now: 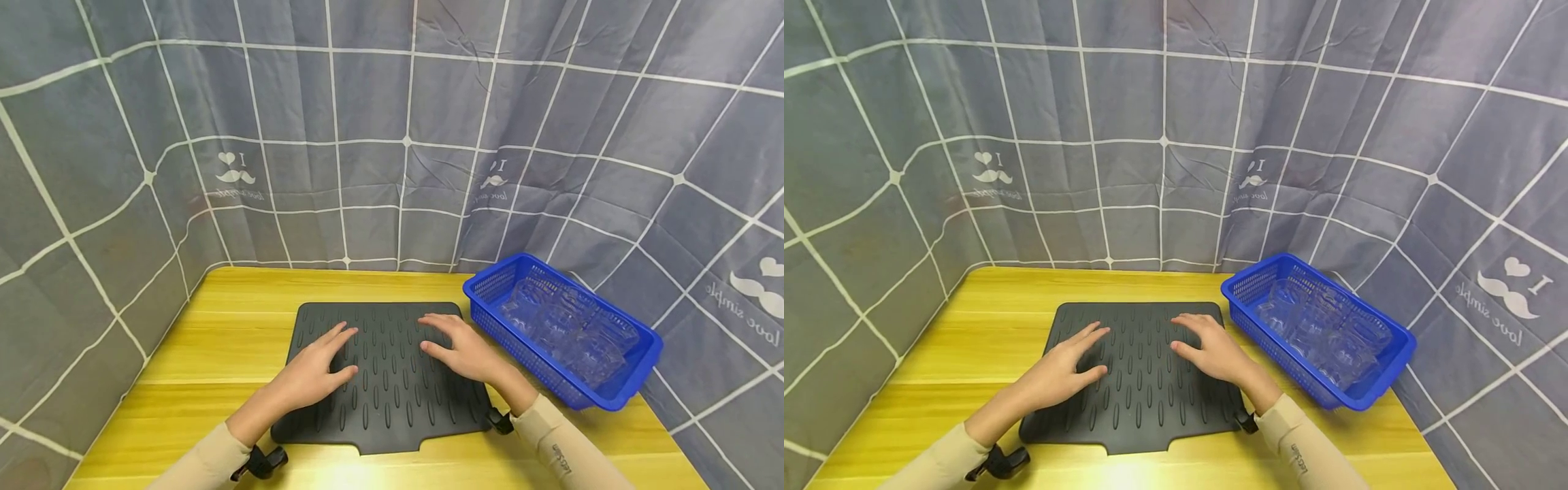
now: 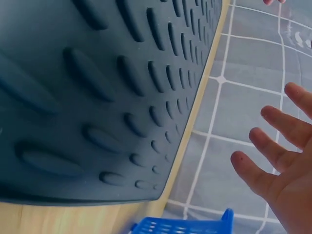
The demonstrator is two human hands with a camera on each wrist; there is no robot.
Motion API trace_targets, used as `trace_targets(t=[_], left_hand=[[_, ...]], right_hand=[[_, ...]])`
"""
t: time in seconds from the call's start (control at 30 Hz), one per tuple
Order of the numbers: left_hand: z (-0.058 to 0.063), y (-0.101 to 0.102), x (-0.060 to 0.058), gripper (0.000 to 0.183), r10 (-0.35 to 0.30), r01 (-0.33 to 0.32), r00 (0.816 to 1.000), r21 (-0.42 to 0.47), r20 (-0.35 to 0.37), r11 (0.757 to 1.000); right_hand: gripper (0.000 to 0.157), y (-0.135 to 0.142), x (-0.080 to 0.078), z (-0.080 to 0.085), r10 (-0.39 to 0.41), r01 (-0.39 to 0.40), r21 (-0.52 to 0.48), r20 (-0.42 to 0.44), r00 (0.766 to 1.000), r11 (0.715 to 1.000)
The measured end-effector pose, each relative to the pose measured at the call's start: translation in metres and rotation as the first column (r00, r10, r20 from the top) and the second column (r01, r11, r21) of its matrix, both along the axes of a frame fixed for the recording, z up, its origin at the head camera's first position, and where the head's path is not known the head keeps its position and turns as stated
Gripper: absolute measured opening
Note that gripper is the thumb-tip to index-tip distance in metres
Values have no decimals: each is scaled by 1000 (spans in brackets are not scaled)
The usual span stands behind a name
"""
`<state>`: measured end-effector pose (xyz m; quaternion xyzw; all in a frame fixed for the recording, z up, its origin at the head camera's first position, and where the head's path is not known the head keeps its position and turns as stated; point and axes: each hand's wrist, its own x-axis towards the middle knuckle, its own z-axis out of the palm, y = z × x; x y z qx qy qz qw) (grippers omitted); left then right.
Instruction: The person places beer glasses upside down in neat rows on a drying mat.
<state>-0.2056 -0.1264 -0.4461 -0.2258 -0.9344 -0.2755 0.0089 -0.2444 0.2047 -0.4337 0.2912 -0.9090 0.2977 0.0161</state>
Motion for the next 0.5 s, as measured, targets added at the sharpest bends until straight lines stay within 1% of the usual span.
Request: trace_targets(t=[0.13,0.23,0.33,0.5], left_hand=[[2,1,-1,66,10,-8,999,64,-31,998],[2,1,-1,62,32,-27,999,96,-44,995],[2,0,-2,60,46,-42,998,124,-31,991],[1,-2,-2,58,40,-41,999,160,9,986]], right_hand=[[49,2,-1,0,2,0,-72,28,1000,997],[48,3,-2,0,13,-9,-103,38,999,995],[47,3,-4,3,31,-22,-136,62,998,990],[46,5,-8,11,48,-31,-173,92,995,984]])
